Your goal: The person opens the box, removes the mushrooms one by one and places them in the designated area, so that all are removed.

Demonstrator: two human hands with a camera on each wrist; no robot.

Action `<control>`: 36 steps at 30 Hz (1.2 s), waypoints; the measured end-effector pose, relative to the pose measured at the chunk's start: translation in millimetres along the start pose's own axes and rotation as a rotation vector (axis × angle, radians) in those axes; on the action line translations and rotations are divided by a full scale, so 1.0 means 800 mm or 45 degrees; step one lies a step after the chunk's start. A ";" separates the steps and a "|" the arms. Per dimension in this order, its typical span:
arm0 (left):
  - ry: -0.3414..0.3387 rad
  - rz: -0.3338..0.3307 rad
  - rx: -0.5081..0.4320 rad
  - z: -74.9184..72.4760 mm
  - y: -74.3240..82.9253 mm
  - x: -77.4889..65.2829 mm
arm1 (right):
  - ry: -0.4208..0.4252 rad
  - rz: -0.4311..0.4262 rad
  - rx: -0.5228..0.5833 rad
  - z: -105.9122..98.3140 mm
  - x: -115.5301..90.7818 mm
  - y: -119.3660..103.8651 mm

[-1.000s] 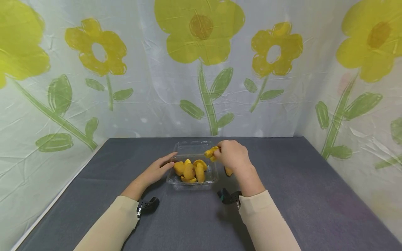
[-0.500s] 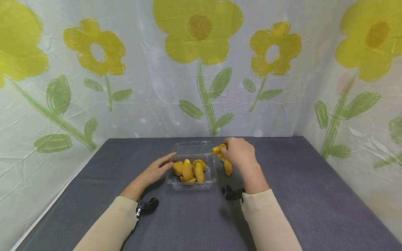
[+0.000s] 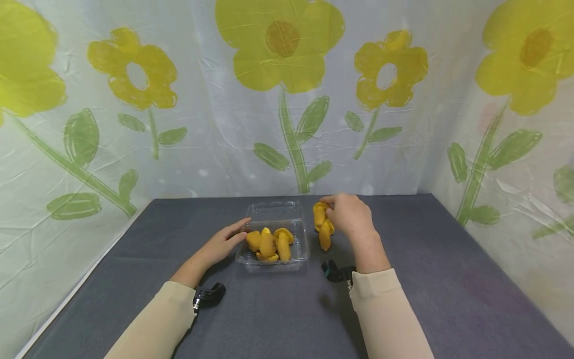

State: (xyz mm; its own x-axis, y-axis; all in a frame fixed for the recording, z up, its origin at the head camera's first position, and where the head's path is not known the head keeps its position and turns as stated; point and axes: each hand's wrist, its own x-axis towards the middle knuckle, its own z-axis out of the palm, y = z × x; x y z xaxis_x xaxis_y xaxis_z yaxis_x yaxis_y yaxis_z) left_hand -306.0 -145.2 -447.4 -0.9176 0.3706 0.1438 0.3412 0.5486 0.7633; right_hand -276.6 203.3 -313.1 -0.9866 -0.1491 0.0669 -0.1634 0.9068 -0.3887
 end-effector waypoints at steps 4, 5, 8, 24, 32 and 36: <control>0.001 -0.004 0.003 0.000 -0.001 0.000 | -0.018 0.011 0.042 -0.001 0.003 0.005; 0.001 -0.003 0.006 0.000 -0.002 0.000 | -0.020 0.015 0.051 -0.001 0.003 0.007; 0.001 0.005 0.016 0.000 -0.003 0.001 | -0.024 0.024 0.070 -0.002 0.005 0.013; -0.008 0.025 -0.003 -0.001 -0.004 0.001 | -0.090 0.128 0.134 0.002 0.012 0.052; -0.005 0.017 0.003 0.000 -0.002 0.001 | -0.119 0.158 0.143 0.012 0.018 0.074; -0.006 0.005 0.001 0.000 -0.002 0.002 | -0.143 0.187 0.147 0.017 0.021 0.083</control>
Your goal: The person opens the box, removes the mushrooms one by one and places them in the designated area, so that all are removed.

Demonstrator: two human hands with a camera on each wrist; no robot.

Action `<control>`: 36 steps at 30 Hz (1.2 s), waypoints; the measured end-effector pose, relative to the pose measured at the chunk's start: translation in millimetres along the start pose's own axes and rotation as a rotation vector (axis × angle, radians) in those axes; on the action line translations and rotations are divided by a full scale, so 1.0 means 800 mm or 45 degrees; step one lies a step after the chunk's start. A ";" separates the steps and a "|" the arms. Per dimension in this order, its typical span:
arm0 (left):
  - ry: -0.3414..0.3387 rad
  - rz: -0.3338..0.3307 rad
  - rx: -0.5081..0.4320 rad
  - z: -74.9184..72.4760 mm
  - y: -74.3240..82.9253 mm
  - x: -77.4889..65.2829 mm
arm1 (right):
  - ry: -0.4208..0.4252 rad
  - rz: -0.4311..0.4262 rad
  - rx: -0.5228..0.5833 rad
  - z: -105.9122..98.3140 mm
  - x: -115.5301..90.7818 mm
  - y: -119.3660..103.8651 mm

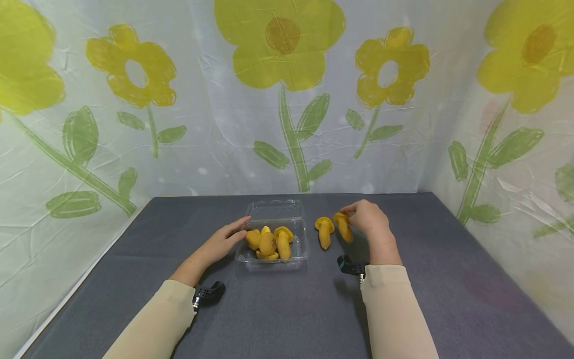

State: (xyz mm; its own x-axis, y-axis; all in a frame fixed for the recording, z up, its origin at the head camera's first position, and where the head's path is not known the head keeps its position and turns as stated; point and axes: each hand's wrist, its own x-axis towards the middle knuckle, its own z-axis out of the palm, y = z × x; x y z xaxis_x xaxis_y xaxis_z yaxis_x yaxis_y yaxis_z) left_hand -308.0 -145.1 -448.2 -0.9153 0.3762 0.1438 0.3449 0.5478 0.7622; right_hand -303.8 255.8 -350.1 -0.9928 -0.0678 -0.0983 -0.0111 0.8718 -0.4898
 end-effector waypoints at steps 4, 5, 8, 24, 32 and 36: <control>0.000 -0.002 -0.003 0.000 0.000 0.001 | -0.001 0.025 0.006 0.004 0.004 0.008; 0.001 -0.002 -0.003 0.000 0.000 0.001 | 0.001 0.024 0.006 0.005 0.005 0.010; 0.004 -0.008 0.000 0.000 0.001 0.002 | 0.015 0.026 0.017 0.009 0.009 0.015; 0.006 -0.019 0.003 0.001 0.001 0.001 | 0.021 0.055 0.129 0.020 0.016 0.028; 0.007 -0.019 -0.003 0.000 0.000 0.001 | -0.032 0.078 0.203 0.016 0.015 0.026; 0.006 -0.016 0.000 0.000 -0.001 0.001 | -0.046 0.086 0.184 0.013 0.012 0.024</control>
State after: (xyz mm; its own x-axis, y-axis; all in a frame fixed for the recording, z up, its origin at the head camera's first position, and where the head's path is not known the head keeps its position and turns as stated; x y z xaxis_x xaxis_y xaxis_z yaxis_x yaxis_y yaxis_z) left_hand -309.0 -144.8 -448.7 -0.9205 0.3658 0.1373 0.3334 0.5523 0.7640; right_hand -312.2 266.3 -369.5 -0.9858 -0.0308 -0.1650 0.0756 0.7962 -0.6002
